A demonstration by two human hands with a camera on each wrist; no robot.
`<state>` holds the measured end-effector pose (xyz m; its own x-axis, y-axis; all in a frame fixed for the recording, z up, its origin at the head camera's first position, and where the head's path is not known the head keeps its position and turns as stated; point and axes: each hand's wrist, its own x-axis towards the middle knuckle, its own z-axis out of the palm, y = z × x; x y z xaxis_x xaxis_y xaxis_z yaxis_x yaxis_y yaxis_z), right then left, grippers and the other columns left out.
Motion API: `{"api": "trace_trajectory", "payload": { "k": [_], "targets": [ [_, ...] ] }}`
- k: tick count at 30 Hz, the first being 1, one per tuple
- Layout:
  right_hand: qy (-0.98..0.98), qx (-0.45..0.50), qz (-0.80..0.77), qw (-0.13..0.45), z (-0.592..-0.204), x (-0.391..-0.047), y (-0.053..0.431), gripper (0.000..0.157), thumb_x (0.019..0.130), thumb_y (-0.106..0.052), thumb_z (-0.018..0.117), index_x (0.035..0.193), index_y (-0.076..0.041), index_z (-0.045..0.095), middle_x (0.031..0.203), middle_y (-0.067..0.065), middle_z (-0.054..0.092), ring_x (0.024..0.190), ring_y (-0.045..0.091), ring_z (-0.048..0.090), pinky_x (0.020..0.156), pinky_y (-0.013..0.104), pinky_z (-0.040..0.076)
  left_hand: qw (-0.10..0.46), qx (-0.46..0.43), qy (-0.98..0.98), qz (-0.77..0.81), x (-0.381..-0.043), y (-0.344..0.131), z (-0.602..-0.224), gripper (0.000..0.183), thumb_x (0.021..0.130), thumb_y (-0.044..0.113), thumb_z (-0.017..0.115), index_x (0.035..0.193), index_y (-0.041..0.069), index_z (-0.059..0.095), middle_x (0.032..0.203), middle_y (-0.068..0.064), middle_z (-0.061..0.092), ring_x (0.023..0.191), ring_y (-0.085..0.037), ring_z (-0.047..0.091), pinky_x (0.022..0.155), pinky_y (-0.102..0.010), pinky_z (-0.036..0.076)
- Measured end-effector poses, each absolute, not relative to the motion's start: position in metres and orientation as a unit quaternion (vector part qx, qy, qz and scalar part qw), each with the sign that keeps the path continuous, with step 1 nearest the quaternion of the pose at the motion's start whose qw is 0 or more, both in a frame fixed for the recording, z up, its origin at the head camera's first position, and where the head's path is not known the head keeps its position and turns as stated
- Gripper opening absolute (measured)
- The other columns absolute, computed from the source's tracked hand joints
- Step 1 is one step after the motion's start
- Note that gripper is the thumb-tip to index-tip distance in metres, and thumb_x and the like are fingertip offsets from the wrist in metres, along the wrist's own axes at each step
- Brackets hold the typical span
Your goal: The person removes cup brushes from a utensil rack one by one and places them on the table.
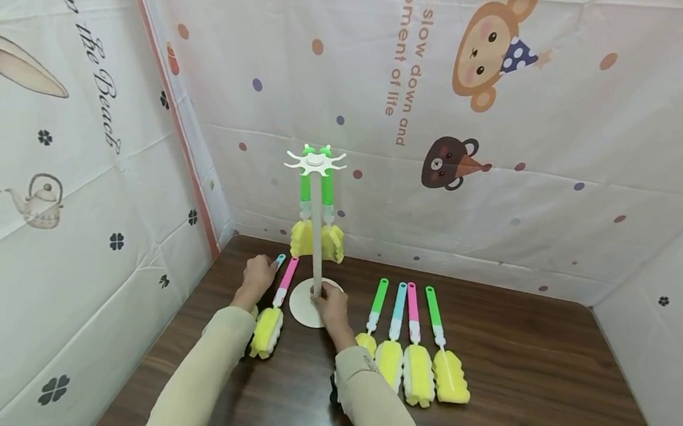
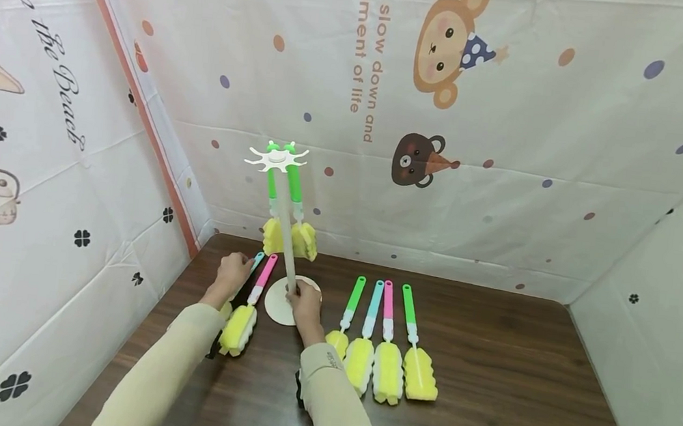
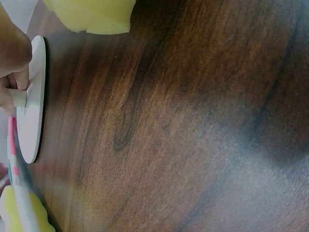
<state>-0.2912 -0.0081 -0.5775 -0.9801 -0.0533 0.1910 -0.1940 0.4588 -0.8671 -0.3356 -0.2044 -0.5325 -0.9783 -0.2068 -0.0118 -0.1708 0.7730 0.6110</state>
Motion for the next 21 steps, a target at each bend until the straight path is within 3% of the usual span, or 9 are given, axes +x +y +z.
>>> {"api": "trace_trajectory", "payload": {
  "k": [5,10,16,18,21],
  "targets": [
    [-0.851,0.073,0.515,0.068,-0.578,-0.292,-0.009,0.011,0.089,0.0,0.076,0.1,-0.002,0.077,0.098,0.013,0.077,0.1,0.029,0.073,0.082,0.041,0.059,0.087,0.042,-0.909,-0.405,-0.34,-0.202,-0.495,0.04,0.108,0.028,0.05,0.126,-0.003,0.066,0.125,-0.024,0.067,0.111,-0.039,0.064,0.092,-0.053,0.052],
    [-0.856,0.069,0.509,0.063,-0.579,-0.292,-0.008,0.01,0.089,-0.001,0.076,0.098,-0.005,0.077,0.1,0.012,0.077,0.102,0.028,0.072,0.083,0.041,0.059,0.129,-0.021,-0.825,-0.55,-0.34,-0.195,-0.452,0.042,0.108,0.03,0.052,0.131,-0.002,0.064,0.127,-0.025,0.064,0.111,-0.038,0.062,0.087,-0.041,0.053],
    [-0.854,0.067,0.512,0.06,-0.578,-0.291,-0.009,0.009,0.09,0.0,0.075,0.098,-0.005,0.076,0.101,0.013,0.077,0.102,0.029,0.072,0.083,0.043,0.059,0.119,-0.102,-0.711,-0.686,-0.336,-0.178,-0.406,0.045,0.107,0.029,0.055,0.137,-0.004,0.058,0.137,-0.026,0.058,0.128,-0.041,0.057,0.103,-0.04,0.051],
    [-0.854,0.065,0.513,0.055,-0.578,-0.291,-0.009,0.009,0.091,0.0,0.074,0.098,-0.005,0.076,0.1,0.012,0.077,0.101,0.028,0.072,0.082,0.041,0.059,0.117,-0.12,-0.695,-0.699,-0.34,-0.175,-0.4,0.046,0.107,0.031,0.055,0.138,-0.002,0.058,0.137,-0.024,0.059,0.128,-0.037,0.058,0.108,-0.044,0.047],
    [-0.856,0.068,0.51,0.055,-0.578,-0.291,-0.008,0.009,0.09,0.0,0.075,0.098,-0.005,0.076,0.1,0.012,0.077,0.101,0.028,0.072,0.082,0.041,0.059,0.108,-0.134,-0.685,-0.708,-0.34,-0.169,-0.389,0.045,0.108,0.032,0.054,0.14,0.0,0.057,0.138,-0.02,0.059,0.126,-0.03,0.059,0.108,-0.041,0.047]
  ]
}}
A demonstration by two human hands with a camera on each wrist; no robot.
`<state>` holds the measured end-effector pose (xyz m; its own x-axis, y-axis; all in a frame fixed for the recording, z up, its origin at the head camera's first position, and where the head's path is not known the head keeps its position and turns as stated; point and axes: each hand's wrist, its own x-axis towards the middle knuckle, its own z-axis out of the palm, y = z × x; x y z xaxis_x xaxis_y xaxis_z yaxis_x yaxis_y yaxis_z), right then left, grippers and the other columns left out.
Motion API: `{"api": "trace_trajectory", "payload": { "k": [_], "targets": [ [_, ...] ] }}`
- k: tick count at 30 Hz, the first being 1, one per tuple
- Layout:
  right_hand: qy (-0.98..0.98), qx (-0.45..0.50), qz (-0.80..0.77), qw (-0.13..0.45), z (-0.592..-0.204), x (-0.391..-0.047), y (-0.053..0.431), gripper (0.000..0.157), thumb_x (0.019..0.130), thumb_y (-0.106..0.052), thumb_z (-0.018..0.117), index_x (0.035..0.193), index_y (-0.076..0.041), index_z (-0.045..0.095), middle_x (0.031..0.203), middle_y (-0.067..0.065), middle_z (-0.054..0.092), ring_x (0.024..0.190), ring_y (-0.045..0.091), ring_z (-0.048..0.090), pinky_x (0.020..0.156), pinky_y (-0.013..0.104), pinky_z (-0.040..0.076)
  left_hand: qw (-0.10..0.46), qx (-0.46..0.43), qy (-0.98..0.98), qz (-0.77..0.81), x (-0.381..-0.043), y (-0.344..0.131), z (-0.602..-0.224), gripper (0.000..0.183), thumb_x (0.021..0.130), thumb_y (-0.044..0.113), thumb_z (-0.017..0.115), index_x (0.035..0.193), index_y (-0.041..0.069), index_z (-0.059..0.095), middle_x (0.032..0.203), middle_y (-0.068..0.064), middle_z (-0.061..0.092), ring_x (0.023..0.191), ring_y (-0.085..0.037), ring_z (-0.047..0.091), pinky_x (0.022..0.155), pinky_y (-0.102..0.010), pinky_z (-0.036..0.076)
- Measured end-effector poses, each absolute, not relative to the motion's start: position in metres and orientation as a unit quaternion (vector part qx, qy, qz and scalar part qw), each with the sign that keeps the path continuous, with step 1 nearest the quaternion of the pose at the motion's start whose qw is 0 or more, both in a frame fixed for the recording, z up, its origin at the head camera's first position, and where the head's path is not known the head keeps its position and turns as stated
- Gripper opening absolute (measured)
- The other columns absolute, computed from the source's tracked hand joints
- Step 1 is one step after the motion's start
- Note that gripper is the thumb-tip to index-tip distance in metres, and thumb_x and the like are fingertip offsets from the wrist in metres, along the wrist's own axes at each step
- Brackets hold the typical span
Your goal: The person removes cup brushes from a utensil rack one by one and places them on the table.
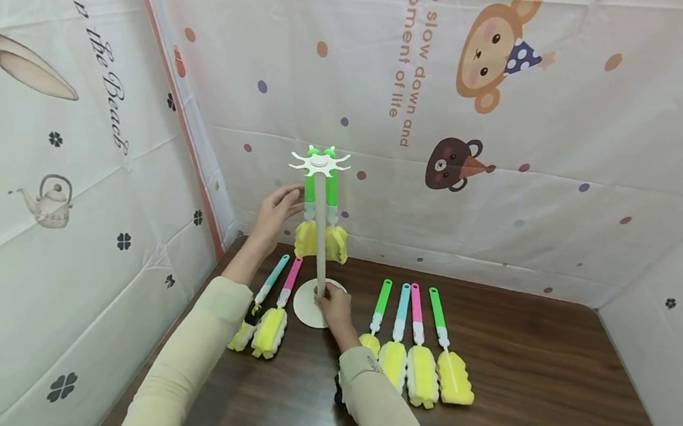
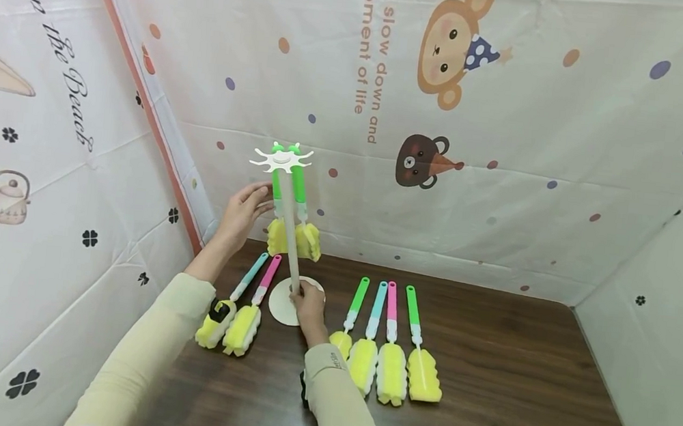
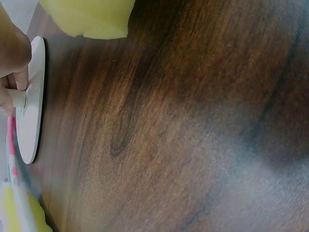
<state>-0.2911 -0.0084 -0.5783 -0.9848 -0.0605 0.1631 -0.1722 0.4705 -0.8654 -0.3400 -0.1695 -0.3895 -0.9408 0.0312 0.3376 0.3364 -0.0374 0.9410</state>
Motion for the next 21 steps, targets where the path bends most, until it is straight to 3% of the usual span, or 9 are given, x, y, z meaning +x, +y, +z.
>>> {"api": "trace_trajectory", "payload": {
  "k": [5,11,15,21],
  "targets": [
    [-0.857,0.073,0.508,0.055,-0.579,-0.291,-0.007,0.012,0.09,-0.001,0.075,0.102,-0.005,0.076,0.103,0.014,0.077,0.104,0.03,0.072,0.086,0.043,0.058,0.092,-0.159,-0.671,-0.718,-0.343,-0.161,-0.379,0.045,0.109,0.029,0.049,0.143,0.0,0.054,0.137,-0.018,0.059,0.124,-0.024,0.059,0.11,-0.039,0.045],
    [-0.856,0.076,0.508,0.059,-0.579,-0.291,-0.007,0.014,0.09,-0.001,0.075,0.103,-0.004,0.076,0.102,0.014,0.077,0.102,0.03,0.073,0.084,0.042,0.059,0.082,-0.191,-0.617,-0.759,-0.347,-0.155,-0.375,0.036,0.11,0.022,0.046,0.135,-0.002,0.056,0.118,-0.005,0.064,0.112,-0.015,0.062,0.104,-0.03,0.048],
    [-0.856,0.079,0.507,0.061,-0.58,-0.292,-0.007,0.013,0.09,0.0,0.075,0.103,-0.004,0.076,0.1,0.014,0.077,0.098,0.029,0.073,0.081,0.041,0.06,0.079,-0.209,-0.566,-0.794,-0.348,-0.153,-0.375,0.023,0.11,0.014,0.046,0.121,0.004,0.064,0.108,-0.003,0.066,0.103,-0.014,0.063,0.095,-0.027,0.051],
    [-0.855,0.071,0.51,0.06,-0.579,-0.291,-0.007,0.013,0.09,-0.001,0.075,0.102,-0.005,0.077,0.1,0.013,0.077,0.098,0.029,0.073,0.082,0.042,0.059,0.076,-0.223,-0.547,-0.804,-0.349,-0.152,-0.375,0.025,0.109,0.011,0.048,0.108,0.015,0.073,0.107,-0.003,0.067,0.1,-0.014,0.063,0.092,-0.028,0.051]
  ]
}}
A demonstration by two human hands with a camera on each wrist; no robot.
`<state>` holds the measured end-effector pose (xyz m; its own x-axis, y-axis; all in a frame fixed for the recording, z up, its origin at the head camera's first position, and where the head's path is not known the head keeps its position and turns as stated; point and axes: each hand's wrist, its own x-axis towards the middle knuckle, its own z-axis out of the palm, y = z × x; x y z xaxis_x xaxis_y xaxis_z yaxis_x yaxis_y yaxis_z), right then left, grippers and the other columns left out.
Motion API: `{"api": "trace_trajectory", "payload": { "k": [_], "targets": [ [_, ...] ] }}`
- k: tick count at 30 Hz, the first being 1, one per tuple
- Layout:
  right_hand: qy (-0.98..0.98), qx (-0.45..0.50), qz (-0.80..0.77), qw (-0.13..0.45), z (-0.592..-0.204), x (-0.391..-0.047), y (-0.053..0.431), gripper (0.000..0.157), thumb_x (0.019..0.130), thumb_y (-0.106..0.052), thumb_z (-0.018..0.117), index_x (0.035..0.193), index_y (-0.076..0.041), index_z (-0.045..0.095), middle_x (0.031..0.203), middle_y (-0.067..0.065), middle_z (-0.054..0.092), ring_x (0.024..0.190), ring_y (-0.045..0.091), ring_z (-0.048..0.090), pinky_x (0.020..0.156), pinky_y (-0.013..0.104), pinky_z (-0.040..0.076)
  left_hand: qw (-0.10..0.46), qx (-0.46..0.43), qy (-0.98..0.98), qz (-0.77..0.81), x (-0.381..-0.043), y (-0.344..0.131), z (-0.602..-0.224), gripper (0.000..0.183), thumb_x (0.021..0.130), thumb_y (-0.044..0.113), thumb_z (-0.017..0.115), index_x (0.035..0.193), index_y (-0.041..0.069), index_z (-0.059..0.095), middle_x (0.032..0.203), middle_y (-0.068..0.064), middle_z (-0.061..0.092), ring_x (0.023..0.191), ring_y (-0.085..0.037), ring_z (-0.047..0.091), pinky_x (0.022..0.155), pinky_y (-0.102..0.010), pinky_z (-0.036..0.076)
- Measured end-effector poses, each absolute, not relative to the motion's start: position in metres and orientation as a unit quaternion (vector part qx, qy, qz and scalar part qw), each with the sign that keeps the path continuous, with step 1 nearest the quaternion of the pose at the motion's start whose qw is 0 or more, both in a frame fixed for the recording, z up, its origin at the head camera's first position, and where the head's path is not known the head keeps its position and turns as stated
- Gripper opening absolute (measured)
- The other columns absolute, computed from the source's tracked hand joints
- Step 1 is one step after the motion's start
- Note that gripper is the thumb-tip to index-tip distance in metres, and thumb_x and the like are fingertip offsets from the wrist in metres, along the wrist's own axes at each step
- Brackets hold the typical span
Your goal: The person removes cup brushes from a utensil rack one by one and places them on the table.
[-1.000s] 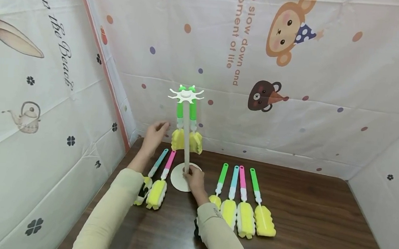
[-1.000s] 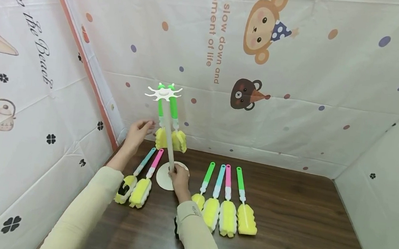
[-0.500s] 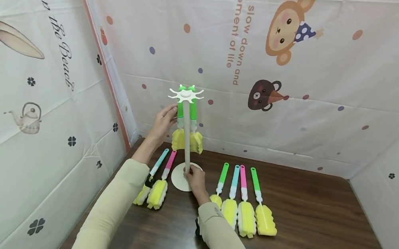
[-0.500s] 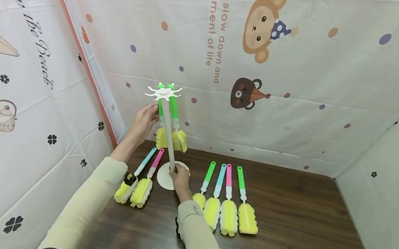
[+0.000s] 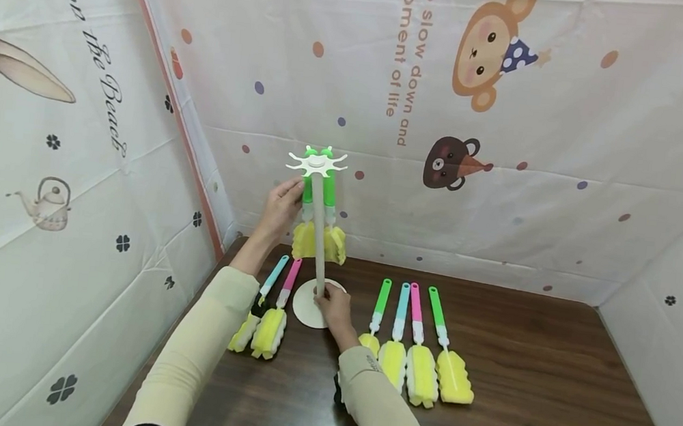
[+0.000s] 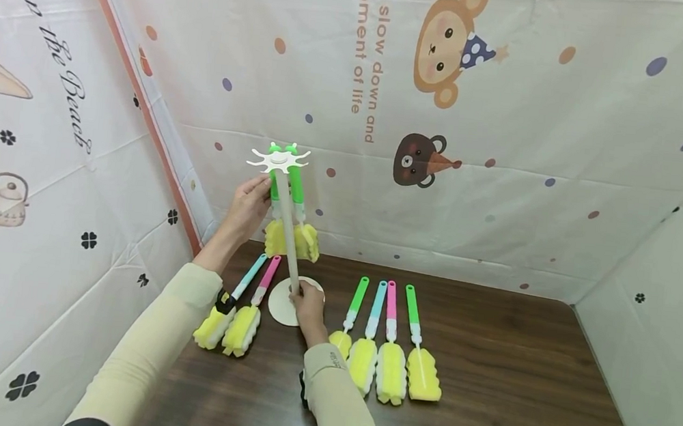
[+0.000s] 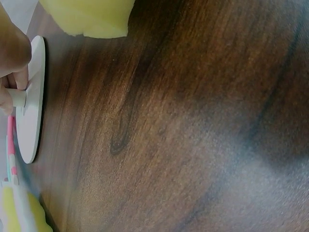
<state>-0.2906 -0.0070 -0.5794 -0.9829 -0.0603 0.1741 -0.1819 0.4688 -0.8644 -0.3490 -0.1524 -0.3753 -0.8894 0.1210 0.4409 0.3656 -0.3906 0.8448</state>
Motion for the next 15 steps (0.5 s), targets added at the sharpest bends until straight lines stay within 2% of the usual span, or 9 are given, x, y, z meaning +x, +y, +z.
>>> {"api": "trace_trajectory", "payload": {
  "k": [8,15],
  "targets": [
    [-0.855,0.071,0.51,0.061,-0.5774,-0.2895,-0.0063,0.012,0.089,0.0,0.076,0.099,-0.005,0.076,0.099,0.013,0.077,0.1,0.03,0.073,0.082,0.043,0.059,0.087,-0.242,-0.515,-0.818,-0.3502,-0.1512,-0.3743,0.032,0.107,0.003,0.048,0.104,0.016,0.077,0.104,-0.002,0.071,0.097,-0.012,0.065,0.087,-0.024,0.053],
    [-0.857,0.069,0.506,0.063,-0.5784,-0.2894,-0.0063,0.012,0.09,0.0,0.075,0.1,-0.005,0.077,0.097,0.013,0.077,0.097,0.028,0.073,0.081,0.041,0.059,0.111,-0.224,-0.504,-0.827,-0.3545,-0.15,-0.37,0.025,0.105,0.003,0.053,0.105,0.011,0.077,0.105,-0.004,0.07,0.098,-0.013,0.066,0.089,-0.023,0.054]
  ]
}}
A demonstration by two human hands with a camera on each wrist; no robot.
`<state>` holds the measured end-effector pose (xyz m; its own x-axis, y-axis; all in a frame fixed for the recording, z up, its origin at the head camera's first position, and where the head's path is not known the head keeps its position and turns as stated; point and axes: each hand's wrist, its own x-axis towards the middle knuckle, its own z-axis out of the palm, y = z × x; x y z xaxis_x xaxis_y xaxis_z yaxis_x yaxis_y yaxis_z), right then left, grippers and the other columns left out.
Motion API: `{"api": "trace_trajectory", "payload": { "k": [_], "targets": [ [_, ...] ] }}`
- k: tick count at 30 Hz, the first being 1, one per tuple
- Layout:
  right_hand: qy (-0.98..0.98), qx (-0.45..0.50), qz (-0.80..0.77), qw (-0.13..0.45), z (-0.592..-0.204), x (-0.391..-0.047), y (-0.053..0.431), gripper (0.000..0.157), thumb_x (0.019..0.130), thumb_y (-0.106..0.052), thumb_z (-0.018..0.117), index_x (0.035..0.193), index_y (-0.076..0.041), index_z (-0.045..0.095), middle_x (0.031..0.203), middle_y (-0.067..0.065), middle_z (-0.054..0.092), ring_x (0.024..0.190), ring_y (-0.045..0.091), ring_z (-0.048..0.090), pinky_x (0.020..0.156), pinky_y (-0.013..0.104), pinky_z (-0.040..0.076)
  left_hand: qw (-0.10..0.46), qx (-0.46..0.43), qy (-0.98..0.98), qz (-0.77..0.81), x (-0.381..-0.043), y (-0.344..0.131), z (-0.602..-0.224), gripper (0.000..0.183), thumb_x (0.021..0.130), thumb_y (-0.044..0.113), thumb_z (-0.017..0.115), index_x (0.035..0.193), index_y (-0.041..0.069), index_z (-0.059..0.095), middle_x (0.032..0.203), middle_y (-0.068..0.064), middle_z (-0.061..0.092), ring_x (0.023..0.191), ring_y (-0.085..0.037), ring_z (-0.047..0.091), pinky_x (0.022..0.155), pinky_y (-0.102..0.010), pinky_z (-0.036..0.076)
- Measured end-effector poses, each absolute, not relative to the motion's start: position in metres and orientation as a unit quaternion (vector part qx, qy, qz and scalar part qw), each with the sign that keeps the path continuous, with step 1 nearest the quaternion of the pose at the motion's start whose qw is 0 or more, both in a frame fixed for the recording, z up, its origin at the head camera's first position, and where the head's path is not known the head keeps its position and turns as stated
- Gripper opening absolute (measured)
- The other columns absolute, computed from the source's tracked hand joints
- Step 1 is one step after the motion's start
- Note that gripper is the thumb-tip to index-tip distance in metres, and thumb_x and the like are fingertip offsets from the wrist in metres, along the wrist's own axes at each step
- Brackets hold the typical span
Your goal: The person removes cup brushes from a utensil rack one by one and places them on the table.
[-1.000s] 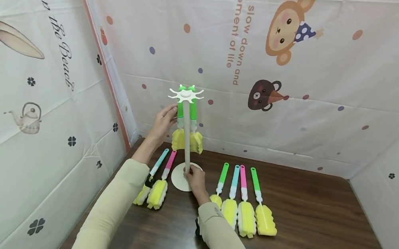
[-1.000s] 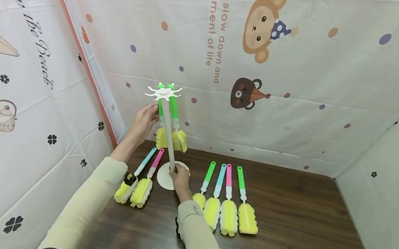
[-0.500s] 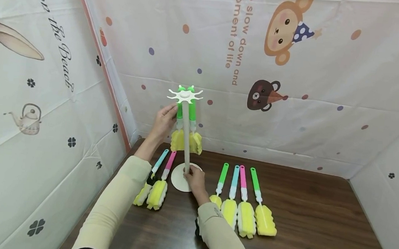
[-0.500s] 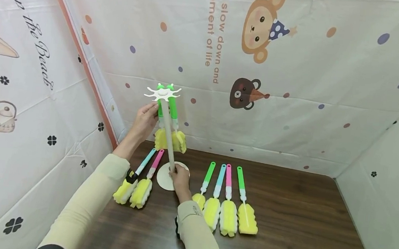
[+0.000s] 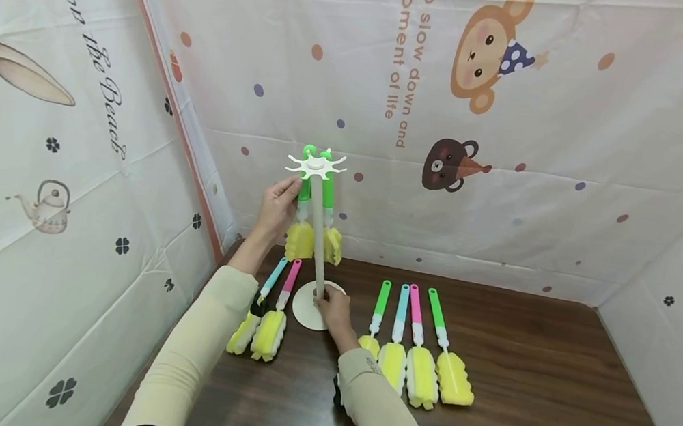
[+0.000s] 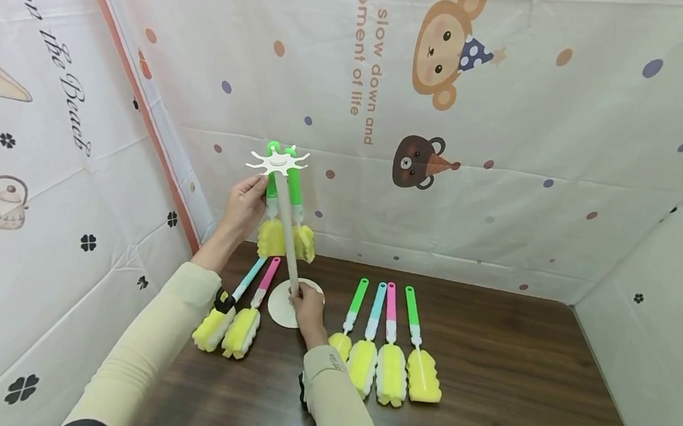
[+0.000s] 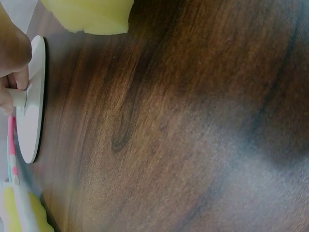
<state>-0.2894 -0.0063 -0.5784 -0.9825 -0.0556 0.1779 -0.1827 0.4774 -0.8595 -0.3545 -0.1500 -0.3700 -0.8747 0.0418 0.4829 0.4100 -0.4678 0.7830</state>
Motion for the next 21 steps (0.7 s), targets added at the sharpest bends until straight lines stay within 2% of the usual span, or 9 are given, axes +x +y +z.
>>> {"api": "trace_trajectory", "payload": {
  "k": [7,15,21],
  "targets": [
    [-0.854,0.074,0.51,0.07,-0.5806,-0.29,-0.0068,0.012,0.089,0.001,0.075,0.1,-0.004,0.077,0.096,0.013,0.077,0.093,0.027,0.073,0.077,0.038,0.06,0.13,-0.208,-0.53,-0.812,-0.3571,-0.1518,-0.3655,0.017,0.104,0.011,0.058,0.112,0.008,0.073,0.105,-0.008,0.069,0.095,-0.018,0.068,0.098,-0.033,0.052],
    [-0.855,0.074,0.508,0.073,-0.5808,-0.2891,-0.0075,0.011,0.089,0.001,0.076,0.099,-0.004,0.077,0.096,0.013,0.077,0.094,0.028,0.073,0.078,0.04,0.06,0.126,-0.179,-0.554,-0.803,-0.3581,-0.1546,-0.3643,0.014,0.103,0.011,0.061,0.112,0.01,0.071,0.105,-0.008,0.067,0.101,-0.024,0.064,0.103,-0.034,0.05],
    [-0.855,0.077,0.506,0.08,-0.5803,-0.2898,-0.0082,0.01,0.089,0.0,0.076,0.097,-0.005,0.077,0.095,0.012,0.077,0.095,0.027,0.073,0.081,0.042,0.059,0.166,-0.178,-0.574,-0.782,-0.359,-0.1573,-0.3646,0.013,0.102,0.01,0.062,0.113,0.008,0.069,0.104,-0.002,0.07,0.098,-0.018,0.067,0.1,-0.032,0.052]
  ]
}}
